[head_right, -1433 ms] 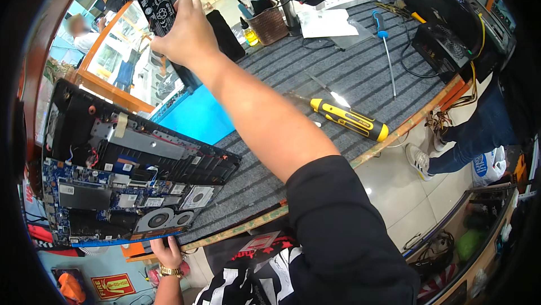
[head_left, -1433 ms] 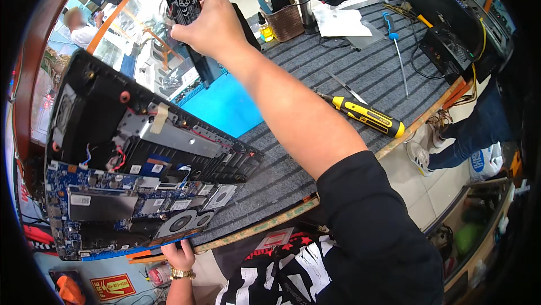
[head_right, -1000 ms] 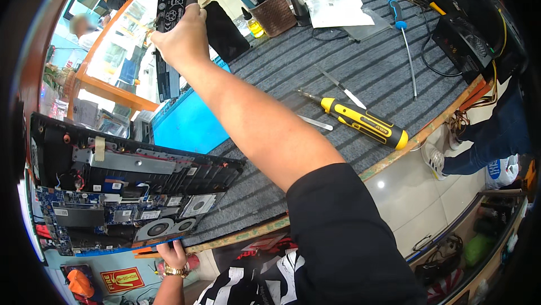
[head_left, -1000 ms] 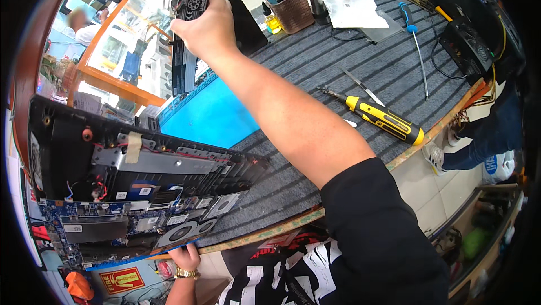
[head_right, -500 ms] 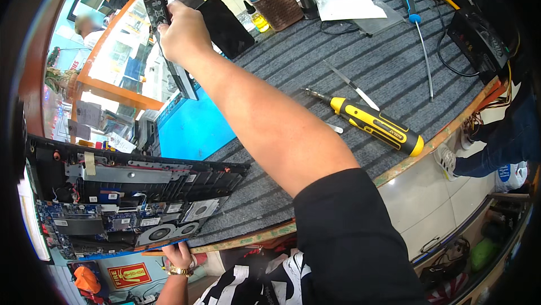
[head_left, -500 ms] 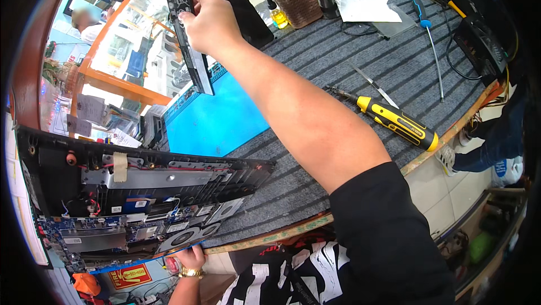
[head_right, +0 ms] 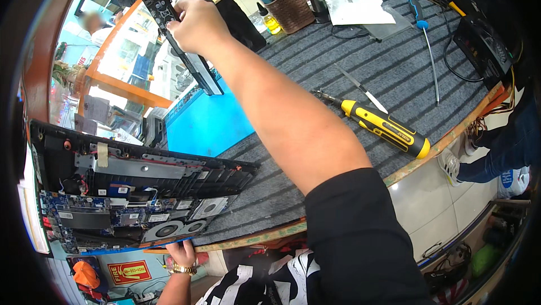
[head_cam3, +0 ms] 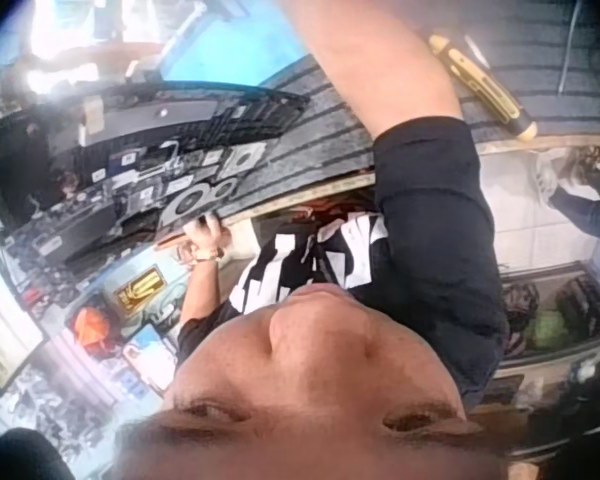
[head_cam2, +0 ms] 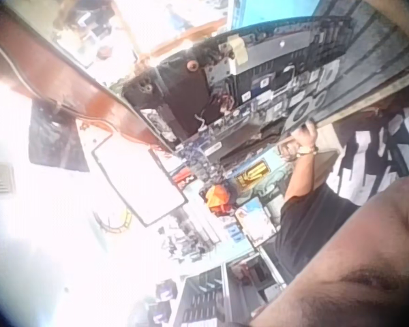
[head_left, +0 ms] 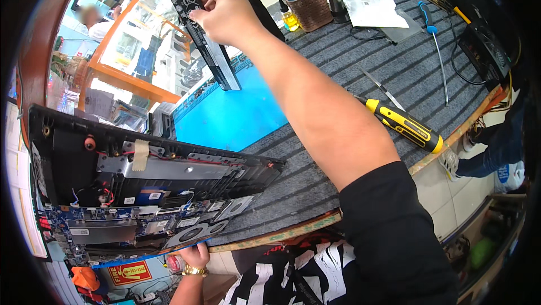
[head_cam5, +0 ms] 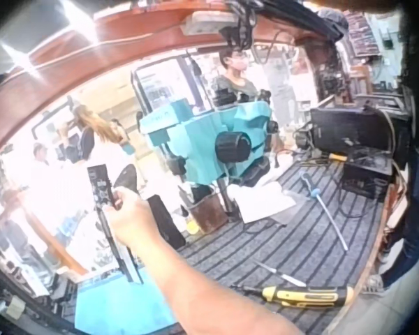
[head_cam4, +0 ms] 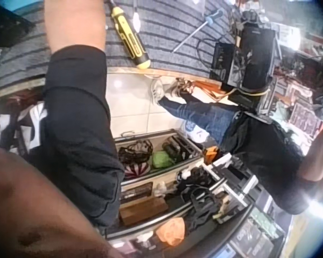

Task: The person removes a battery from a laptop using a screwdriver to unfasten screws and then pulling the battery out by hand.

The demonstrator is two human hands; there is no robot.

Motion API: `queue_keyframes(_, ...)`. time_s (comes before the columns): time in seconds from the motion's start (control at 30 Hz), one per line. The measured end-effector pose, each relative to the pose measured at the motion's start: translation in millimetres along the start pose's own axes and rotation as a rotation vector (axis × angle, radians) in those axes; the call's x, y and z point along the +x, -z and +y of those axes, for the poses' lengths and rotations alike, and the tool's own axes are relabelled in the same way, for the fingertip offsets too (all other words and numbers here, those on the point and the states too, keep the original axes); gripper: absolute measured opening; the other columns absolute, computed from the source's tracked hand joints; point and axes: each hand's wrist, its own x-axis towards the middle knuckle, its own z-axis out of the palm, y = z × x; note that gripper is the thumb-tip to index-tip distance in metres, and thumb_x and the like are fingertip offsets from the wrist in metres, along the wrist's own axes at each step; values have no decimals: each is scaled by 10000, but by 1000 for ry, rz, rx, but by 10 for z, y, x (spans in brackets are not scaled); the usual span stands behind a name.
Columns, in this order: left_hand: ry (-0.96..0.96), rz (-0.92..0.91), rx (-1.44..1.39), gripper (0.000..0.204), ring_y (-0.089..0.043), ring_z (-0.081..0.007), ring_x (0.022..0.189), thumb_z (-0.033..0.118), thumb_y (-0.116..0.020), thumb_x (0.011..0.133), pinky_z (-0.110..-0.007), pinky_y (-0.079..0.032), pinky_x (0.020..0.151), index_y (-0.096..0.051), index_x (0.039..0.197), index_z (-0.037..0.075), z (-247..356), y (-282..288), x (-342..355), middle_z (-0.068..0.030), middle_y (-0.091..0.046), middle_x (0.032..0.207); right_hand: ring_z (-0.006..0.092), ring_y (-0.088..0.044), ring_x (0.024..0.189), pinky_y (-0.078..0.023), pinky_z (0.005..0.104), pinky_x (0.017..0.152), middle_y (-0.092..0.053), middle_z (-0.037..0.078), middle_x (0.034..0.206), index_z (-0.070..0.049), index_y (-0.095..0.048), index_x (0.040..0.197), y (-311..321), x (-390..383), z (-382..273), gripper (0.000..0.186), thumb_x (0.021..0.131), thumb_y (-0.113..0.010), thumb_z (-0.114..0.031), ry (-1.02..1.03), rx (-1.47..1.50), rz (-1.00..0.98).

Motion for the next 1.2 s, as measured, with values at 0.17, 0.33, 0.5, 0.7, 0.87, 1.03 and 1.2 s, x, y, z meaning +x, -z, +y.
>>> queue_keyframes(0.17,-55,16,11,287,-729,-474,1034,105,-636,973,-536,-545,970,-766,1189,-33,-34,-10,-28,-247,-782,1128,362,-812,1024,-629,456,943,-843,192,1071,-27,-839,1139,193,110,-149,349,977,-818,-335,63,-97,-59)
queue_keyframes(0.33,-26,-5,-15,280,-724,-479,1038,99,-632,969,-540,-539,975,-766,1182,-22,-31,0,-19,-240,-781,1127,363,-815,1044,-633,451,956,-842,203,1097,-42,-836,1198,399,157,-523,339,993,-814,-311,174,-122,-43)
queue_keyframes(0.5,-9,-7,-20,270,-720,-479,1047,99,-631,971,-537,-534,989,-768,1176,-12,-16,2,-20,-237,-780,1136,446,-778,1119,-599,487,995,-796,317,1127,-9,-798,1239,854,92,-811,322,999,-765,-220,142,-134,-169)
queue_keyframes(0.7,13,-3,-41,273,-716,-452,1052,110,-629,982,-530,-525,1010,-762,1184,-15,-67,-12,-60,-226,-773,1141,424,-791,1082,-618,483,957,-807,283,1108,-2,-803,1222,547,137,-640,288,988,-757,-162,122,-37,65)
queue_keyframes(0.87,69,-21,-90,261,-700,-432,1077,115,-627,987,-529,-511,1041,-760,1166,-20,-150,-6,-149,-217,-761,1150,398,-807,1093,-627,448,986,-820,263,1157,-13,-782,1295,234,135,-204,343,988,-786,-166,7,75,74)
queue_keyframes(1.03,102,-53,19,283,-699,-450,1128,165,-626,1004,-548,-491,1092,-783,1154,-18,-219,37,-240,-241,-764,1188,286,-776,798,-622,403,738,-784,207,938,24,-725,1230,-70,73,208,252,1031,-758,-128,-60,189,-27)
queue_keyframes(1.2,111,-42,14,325,-700,-471,1178,202,-619,1015,-573,-477,1114,-802,1175,-13,-241,27,-263,-257,-772,1232,339,-784,935,-626,428,836,-793,238,1058,29,-719,1303,-289,-42,470,326,1028,-758,-142,-180,289,-43)
